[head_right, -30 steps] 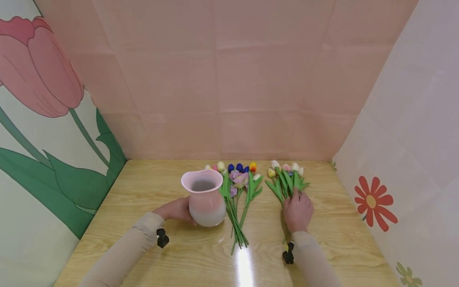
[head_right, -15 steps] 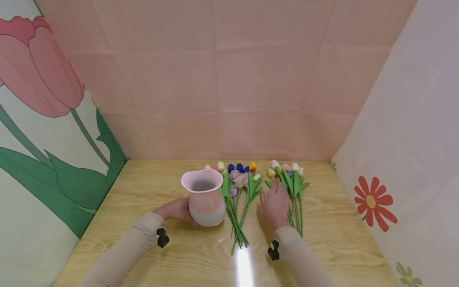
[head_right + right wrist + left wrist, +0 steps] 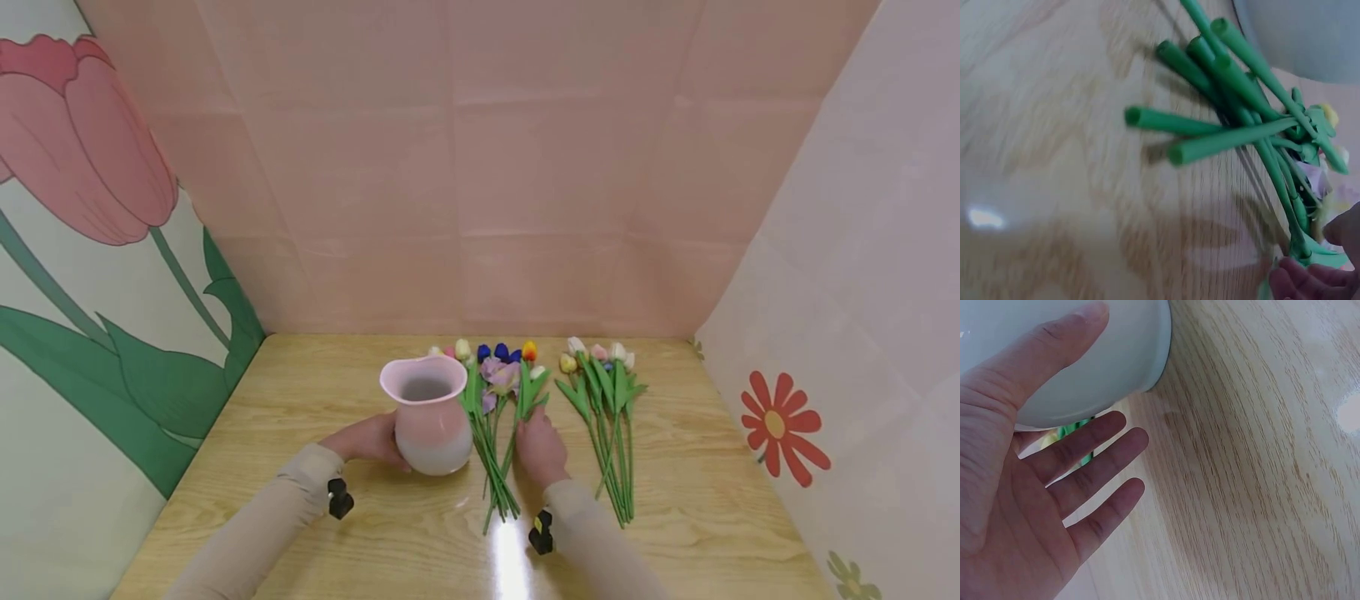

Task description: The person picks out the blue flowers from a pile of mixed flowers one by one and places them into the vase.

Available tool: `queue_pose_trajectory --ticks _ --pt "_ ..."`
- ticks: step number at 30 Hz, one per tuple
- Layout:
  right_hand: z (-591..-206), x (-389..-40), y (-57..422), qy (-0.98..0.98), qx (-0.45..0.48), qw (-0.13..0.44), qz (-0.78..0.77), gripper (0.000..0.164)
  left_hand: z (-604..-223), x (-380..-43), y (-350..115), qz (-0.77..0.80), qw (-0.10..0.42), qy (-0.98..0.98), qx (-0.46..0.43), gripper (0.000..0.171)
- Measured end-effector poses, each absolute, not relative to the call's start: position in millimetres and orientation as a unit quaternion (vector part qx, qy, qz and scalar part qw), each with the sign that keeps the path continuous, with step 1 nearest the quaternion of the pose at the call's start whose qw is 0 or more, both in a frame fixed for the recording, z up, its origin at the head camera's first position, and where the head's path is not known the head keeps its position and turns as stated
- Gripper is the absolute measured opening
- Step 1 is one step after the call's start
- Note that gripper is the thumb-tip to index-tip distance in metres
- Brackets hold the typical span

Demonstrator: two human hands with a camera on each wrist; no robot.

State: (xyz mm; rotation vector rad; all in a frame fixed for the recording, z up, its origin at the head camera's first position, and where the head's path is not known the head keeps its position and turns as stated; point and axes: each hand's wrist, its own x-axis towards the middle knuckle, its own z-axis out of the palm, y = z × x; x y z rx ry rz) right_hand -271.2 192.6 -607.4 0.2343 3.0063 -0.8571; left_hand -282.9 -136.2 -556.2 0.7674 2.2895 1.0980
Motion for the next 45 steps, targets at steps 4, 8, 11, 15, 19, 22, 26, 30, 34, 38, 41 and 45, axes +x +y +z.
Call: queue_pose_trajectory --ticks 4,8,11,15,19,22,26,30,34,38,41,45 --pt "-609 -271 190 0.955 0.085 0.035 -0.282 0.027 -559 -284 -135 0.404 0.239 0.837 0.282 0.1" --pt "-607 -271 189 0.949 0.098 0.061 -0.293 0.025 -559 -285 -135 0.409 0.238 0.834 0.284 0.1" --pt "-605 -272 189 0.944 0.102 0.077 -0.304 0.025 -559 -285 -135 0.41 0.239 0.833 0.284 0.1" --pt "-604 -275 190 0.933 0.094 0.082 -0.338 0.027 -559 -285 -135 0.409 0.237 0.835 0.282 0.1" --pt "-605 -278 193 0.916 0.092 0.082 -0.382 0.043 -559 -285 -135 0.407 0.236 0.836 0.282 0.099" --pt "-604 -279 195 0.9 0.099 0.089 -0.415 0.045 -559 -284 -136 0.405 0.238 0.837 0.28 0.099" --pt "-605 -278 198 0.886 0.116 0.089 -0.44 0.033 -559 -284 -137 0.402 0.24 0.839 0.277 0.1" --pt "-605 -276 198 0.876 0.135 0.078 -0.457 0.018 -559 -284 -136 0.403 0.239 0.838 0.281 0.099" --pt "-603 -273 197 0.863 0.136 0.055 -0.484 0.022 -559 -284 -136 0.406 0.238 0.836 0.283 0.099" --pt "-601 -271 197 0.854 0.133 0.01 -0.503 0.02 -560 -284 -136 0.405 0.24 0.837 0.278 0.1" --pt "-599 -272 198 0.845 0.126 -0.027 -0.52 0.02 -559 -284 -136 0.403 0.242 0.839 0.276 0.1" --pt "-592 -275 202 0.834 0.111 -0.07 -0.535 0.027 -558 -283 -136 0.403 0.245 0.839 0.271 0.1"
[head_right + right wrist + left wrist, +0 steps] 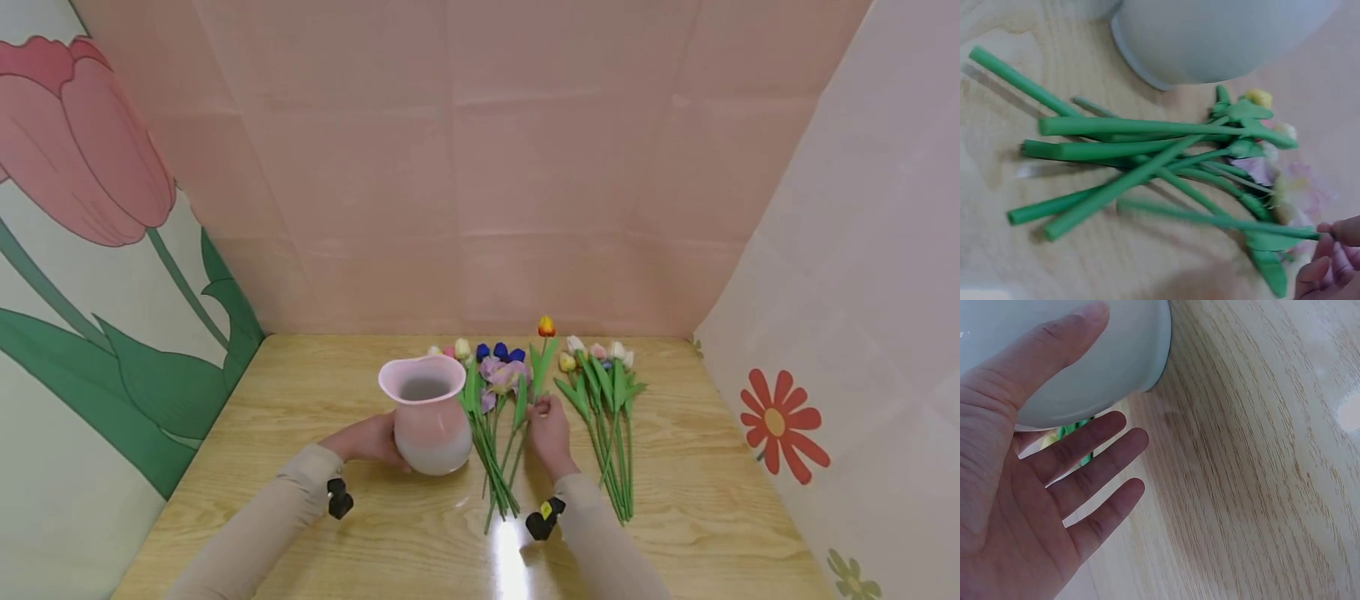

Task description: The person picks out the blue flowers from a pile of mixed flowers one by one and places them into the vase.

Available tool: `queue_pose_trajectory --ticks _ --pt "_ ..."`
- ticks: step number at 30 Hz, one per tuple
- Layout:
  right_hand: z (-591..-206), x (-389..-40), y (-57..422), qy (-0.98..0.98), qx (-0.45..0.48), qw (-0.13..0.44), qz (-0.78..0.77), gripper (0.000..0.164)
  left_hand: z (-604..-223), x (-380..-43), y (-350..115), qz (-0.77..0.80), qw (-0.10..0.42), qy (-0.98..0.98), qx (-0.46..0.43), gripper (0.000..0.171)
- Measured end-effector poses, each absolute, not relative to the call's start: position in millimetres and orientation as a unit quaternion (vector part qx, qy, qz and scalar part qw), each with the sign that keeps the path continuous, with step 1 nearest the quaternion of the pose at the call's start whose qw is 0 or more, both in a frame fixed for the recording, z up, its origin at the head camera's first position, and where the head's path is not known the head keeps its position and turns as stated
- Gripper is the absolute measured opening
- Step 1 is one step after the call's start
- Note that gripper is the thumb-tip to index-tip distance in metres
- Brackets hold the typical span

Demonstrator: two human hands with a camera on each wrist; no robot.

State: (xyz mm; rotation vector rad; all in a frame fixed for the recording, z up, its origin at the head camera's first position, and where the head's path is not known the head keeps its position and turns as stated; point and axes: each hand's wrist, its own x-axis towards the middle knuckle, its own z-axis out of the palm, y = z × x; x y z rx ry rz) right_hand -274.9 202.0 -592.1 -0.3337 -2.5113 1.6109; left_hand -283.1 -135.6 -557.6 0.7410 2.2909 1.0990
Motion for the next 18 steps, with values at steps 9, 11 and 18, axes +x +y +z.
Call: queue_pose_trajectory --ticks 9,11,18 --pt "-564 -275 213 -0.801 -0.088 0.199 0.559 0.033 -558 -283 -136 0.405 0.246 0.838 0.271 0.1" --pt "-557 -275 218 -0.792 -0.087 0.235 0.556 0.031 -558 -283 -136 0.405 0.247 0.837 0.27 0.1" --pt "-547 -280 243 -0.799 -0.093 0.317 0.503 0.029 -559 -284 -136 0.41 0.246 0.836 0.27 0.103"
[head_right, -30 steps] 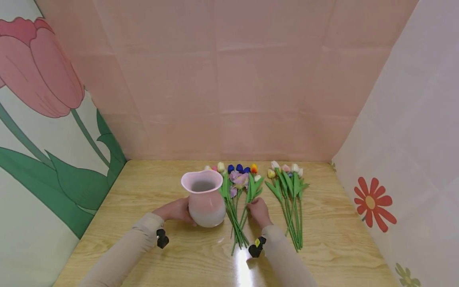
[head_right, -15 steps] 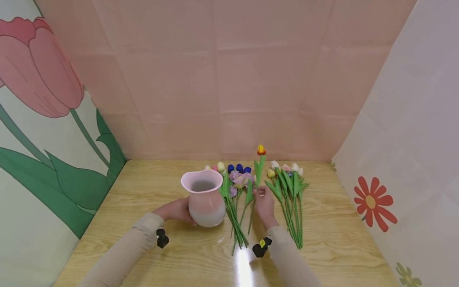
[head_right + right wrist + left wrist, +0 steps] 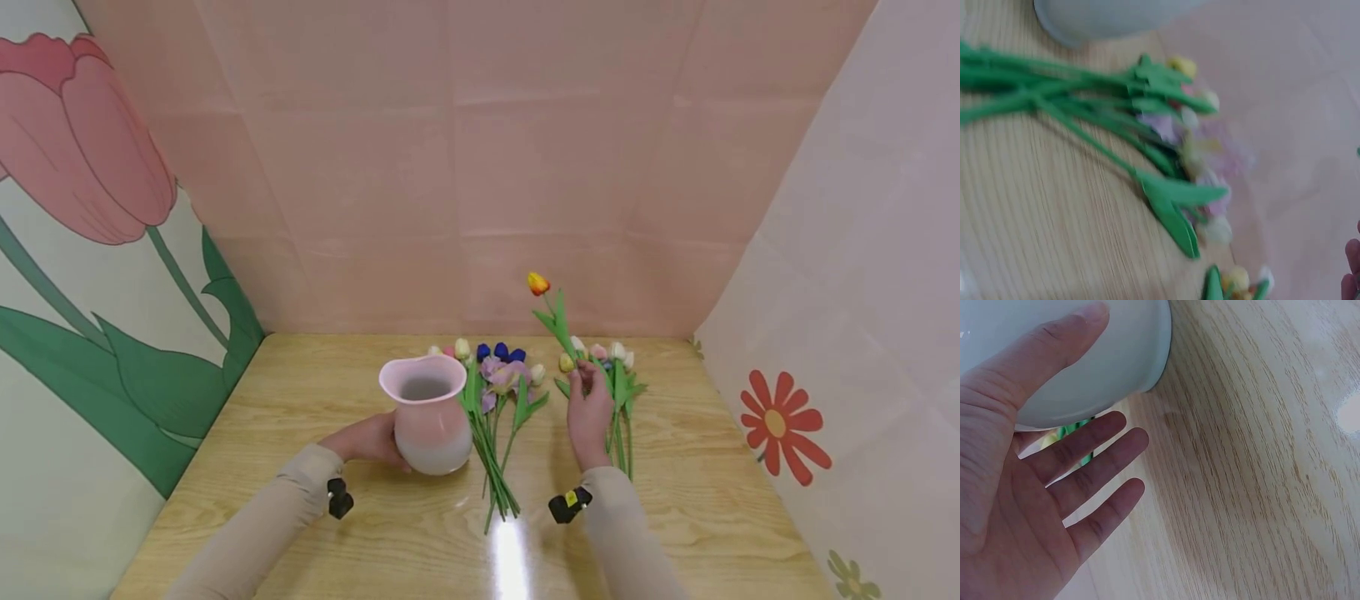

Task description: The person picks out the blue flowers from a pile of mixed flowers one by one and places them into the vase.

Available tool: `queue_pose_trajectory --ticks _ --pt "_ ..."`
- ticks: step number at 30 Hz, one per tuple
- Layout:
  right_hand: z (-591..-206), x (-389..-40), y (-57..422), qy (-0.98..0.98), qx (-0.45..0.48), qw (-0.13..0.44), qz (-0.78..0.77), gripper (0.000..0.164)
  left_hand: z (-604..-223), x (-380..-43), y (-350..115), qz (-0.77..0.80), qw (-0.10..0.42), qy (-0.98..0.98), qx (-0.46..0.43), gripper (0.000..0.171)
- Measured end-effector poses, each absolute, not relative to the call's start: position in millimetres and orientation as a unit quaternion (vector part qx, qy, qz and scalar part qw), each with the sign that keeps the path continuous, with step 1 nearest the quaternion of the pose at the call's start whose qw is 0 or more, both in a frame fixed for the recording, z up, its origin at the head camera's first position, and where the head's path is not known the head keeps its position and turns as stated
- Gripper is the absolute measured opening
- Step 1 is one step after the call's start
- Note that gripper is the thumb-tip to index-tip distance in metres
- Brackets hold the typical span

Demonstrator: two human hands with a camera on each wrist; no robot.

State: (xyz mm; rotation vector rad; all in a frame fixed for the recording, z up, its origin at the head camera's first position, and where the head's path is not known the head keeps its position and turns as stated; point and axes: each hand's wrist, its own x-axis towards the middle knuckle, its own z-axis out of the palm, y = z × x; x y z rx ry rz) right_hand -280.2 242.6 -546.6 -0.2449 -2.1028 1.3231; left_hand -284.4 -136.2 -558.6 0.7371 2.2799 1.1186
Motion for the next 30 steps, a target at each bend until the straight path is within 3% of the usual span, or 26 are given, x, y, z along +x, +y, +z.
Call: queue_pose_trajectory --ticks 8,30 --pt "-554 -285 284 -0.832 -0.116 0.352 0.414 0.038 -562 -286 -137 0.405 0.241 0.838 0.275 0.104" --pt "-603 -273 358 -0.885 -0.219 0.181 0.368 0.064 -564 -288 -137 0.407 0.236 0.837 0.28 0.105"
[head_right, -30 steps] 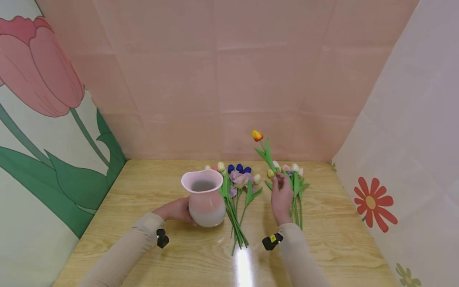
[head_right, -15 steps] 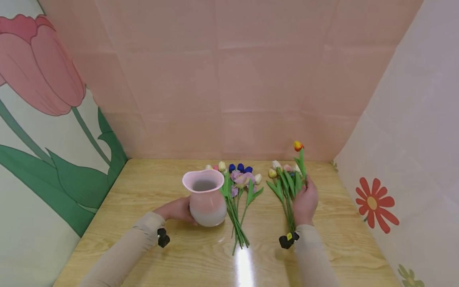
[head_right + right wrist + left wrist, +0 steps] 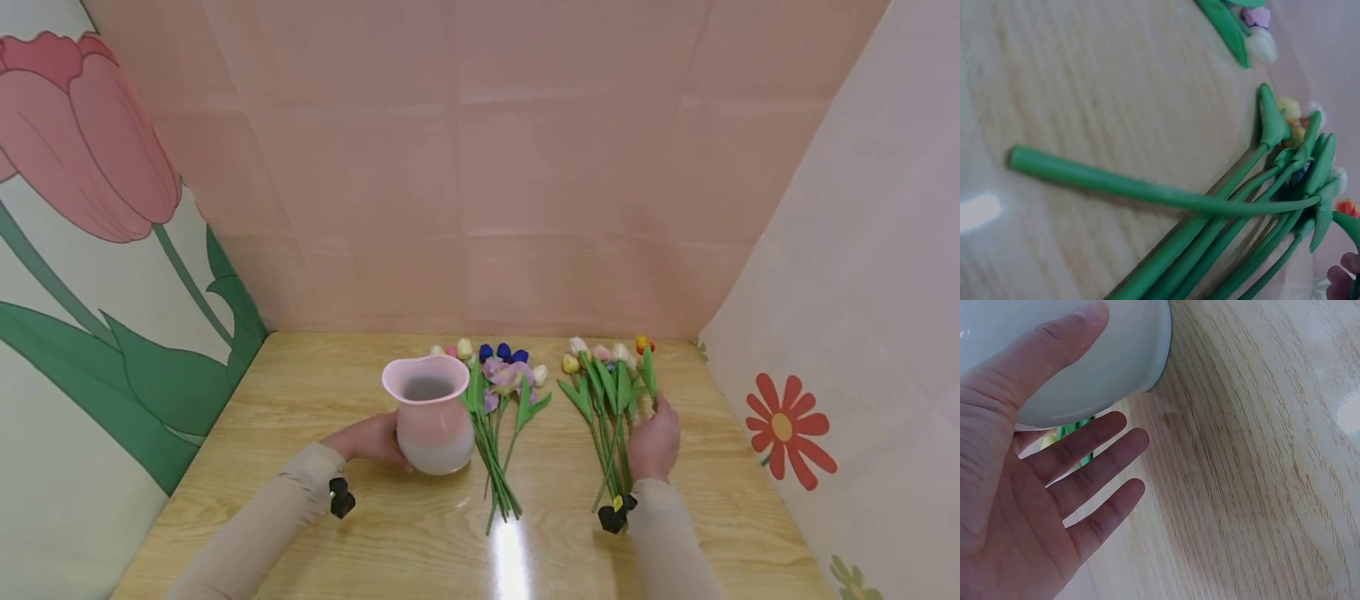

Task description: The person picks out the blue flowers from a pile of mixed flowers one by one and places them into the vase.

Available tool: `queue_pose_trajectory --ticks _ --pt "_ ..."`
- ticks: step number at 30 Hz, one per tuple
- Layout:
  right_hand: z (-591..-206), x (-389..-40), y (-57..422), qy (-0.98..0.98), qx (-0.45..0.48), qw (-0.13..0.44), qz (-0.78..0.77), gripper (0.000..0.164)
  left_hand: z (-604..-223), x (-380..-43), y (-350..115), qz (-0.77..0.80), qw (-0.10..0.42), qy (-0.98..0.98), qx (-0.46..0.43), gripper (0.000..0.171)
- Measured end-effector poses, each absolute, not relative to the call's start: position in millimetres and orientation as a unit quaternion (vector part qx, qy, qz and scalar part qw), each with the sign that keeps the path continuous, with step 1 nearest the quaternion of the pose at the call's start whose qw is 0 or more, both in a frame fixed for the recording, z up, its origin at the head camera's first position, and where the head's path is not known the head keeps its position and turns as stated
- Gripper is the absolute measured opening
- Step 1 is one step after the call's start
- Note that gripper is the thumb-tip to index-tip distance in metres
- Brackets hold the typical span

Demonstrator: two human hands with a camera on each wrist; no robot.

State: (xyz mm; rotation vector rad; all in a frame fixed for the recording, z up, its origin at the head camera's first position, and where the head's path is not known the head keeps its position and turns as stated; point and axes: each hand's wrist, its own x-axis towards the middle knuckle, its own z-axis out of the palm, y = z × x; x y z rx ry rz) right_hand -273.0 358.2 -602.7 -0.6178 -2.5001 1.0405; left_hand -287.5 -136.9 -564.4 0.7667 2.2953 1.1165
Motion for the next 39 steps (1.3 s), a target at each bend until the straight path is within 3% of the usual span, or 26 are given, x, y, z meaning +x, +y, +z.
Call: queue_pose_trajectory --ticks 18,26,39 --pt "-629 -266 360 -0.929 -0.2 0.116 0.289 0.046 -563 -286 -137 0.403 0.241 0.84 0.271 0.103" --pt "-630 -264 357 -0.949 -0.196 0.085 0.231 0.05 -563 -287 -137 0.405 0.237 0.84 0.274 0.101" --pt "-619 -269 339 -0.945 -0.208 0.141 0.209 0.052 -564 -287 -137 0.407 0.235 0.837 0.279 0.1"
